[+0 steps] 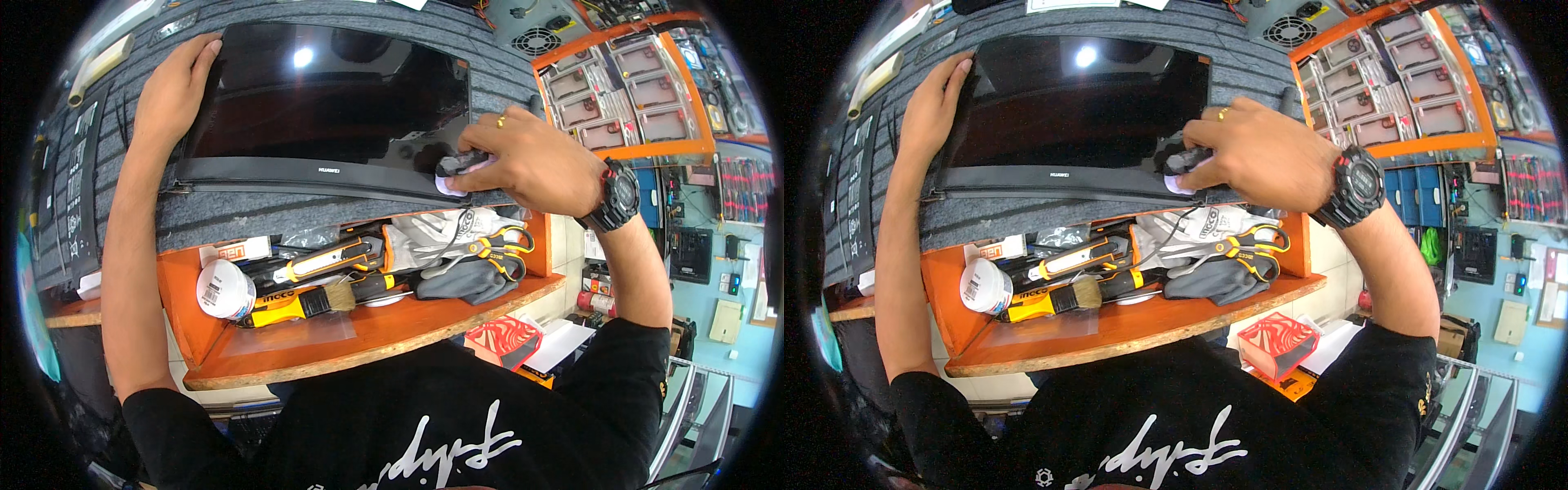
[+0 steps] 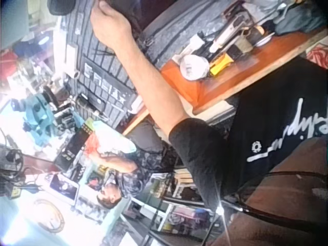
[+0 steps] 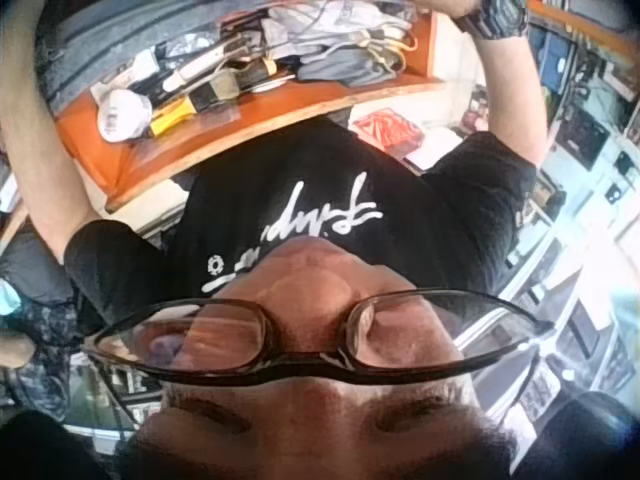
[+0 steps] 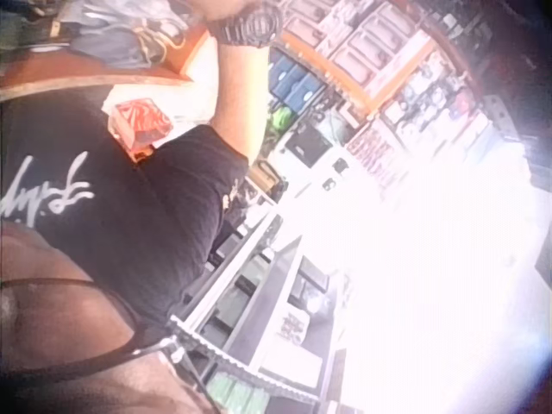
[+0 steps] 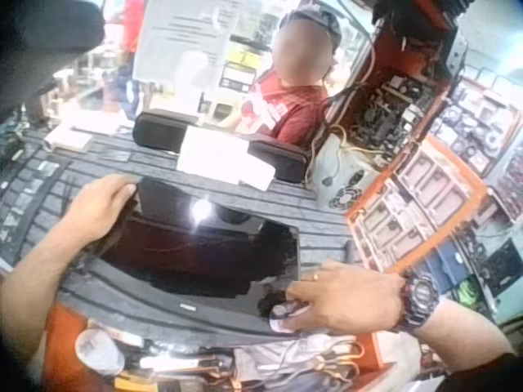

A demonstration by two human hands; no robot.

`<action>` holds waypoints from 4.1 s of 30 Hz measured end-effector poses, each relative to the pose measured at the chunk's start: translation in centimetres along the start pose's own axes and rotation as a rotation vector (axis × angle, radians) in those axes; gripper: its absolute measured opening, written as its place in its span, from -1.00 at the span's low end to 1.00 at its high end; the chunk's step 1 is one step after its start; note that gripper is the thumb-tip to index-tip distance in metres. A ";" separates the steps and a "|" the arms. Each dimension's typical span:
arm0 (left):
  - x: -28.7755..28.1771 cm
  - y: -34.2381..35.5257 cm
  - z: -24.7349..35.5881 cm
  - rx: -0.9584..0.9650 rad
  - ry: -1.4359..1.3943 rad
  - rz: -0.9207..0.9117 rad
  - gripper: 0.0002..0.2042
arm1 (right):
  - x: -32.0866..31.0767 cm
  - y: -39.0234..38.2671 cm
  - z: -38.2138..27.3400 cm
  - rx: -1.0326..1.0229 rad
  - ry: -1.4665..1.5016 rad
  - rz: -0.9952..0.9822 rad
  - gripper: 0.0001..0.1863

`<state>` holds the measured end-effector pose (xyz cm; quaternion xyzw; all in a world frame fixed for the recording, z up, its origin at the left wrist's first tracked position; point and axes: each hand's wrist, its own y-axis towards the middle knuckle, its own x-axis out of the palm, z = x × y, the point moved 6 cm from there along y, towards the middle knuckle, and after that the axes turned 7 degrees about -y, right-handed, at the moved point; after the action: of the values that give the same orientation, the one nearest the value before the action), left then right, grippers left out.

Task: The person removes the back cover of a Huawei tablet, cleans the screen with a cloth, and uses a screwdriver to adjust internal components. The person handles the tablet, a cleaning cloth, and a screwdriver throughout the process.

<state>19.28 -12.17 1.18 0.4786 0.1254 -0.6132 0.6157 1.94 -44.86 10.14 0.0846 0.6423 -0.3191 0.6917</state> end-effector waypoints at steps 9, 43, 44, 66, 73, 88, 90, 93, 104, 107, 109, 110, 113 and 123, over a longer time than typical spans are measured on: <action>-0.2 -0.2 0.2 -0.023 -0.008 -0.024 -0.61 | 2.4 -4.6 0.4 0.207 -0.006 0.099 -0.44; -0.4 -0.3 1.0 0.000 0.010 -0.026 -0.60 | 4.3 -0.1 12.5 0.475 0.018 0.235 -0.71; -0.4 -0.3 1.0 0.004 0.009 -0.026 -0.60 | 4.3 -0.1 12.7 0.479 0.024 0.233 -0.71; -0.3 -0.2 0.9 -0.002 -0.036 -0.038 -0.60 | 2.9 5.1 13.4 0.386 -0.171 0.206 -0.66; -0.3 -0.3 0.8 0.008 -0.033 -0.045 -0.60 | 1.2 8.4 12.2 0.352 -0.213 0.168 -0.61; -0.4 -0.4 0.2 0.056 -0.031 0.002 -0.62 | -2.8 17.9 10.3 0.189 -0.079 0.204 -0.65; -0.4 -0.4 0.5 0.059 -0.047 0.000 -0.63 | -3.1 19.9 10.3 0.193 -0.054 0.222 -0.65; -0.4 -0.4 0.6 0.042 -0.016 -0.010 -0.64 | -4.3 22.8 9.7 0.196 0.001 0.185 -0.66; -1.0 -0.6 0.9 -0.016 -0.051 -0.037 -0.66 | -5.7 30.1 8.0 0.180 -0.089 0.242 -0.57; -1.1 -0.6 0.5 -0.030 -0.113 0.007 -0.65 | -6.9 29.5 9.1 0.045 0.080 0.260 -0.66; -0.9 -0.3 0.9 -0.039 -0.148 0.012 -0.65 | -7.5 26.6 12.4 -0.094 0.262 0.419 -0.68; -1.2 -0.5 0.7 -0.056 -0.146 0.006 -0.66 | -8.6 23.9 12.2 -0.088 0.291 0.486 -0.69; -1.7 -0.6 0.9 -0.074 -0.160 -0.010 -0.67 | -8.9 13.9 11.4 0.035 0.490 0.551 -0.65; -1.4 -0.1 -1.2 -0.137 -0.399 -0.110 -0.66 | 10.6 -13.8 11.7 1.056 0.816 0.635 -0.60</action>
<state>19.44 -10.31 1.58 0.2972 0.0683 -0.7185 0.6252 3.81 -65.38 6.07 0.6999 0.5539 -0.3135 0.3242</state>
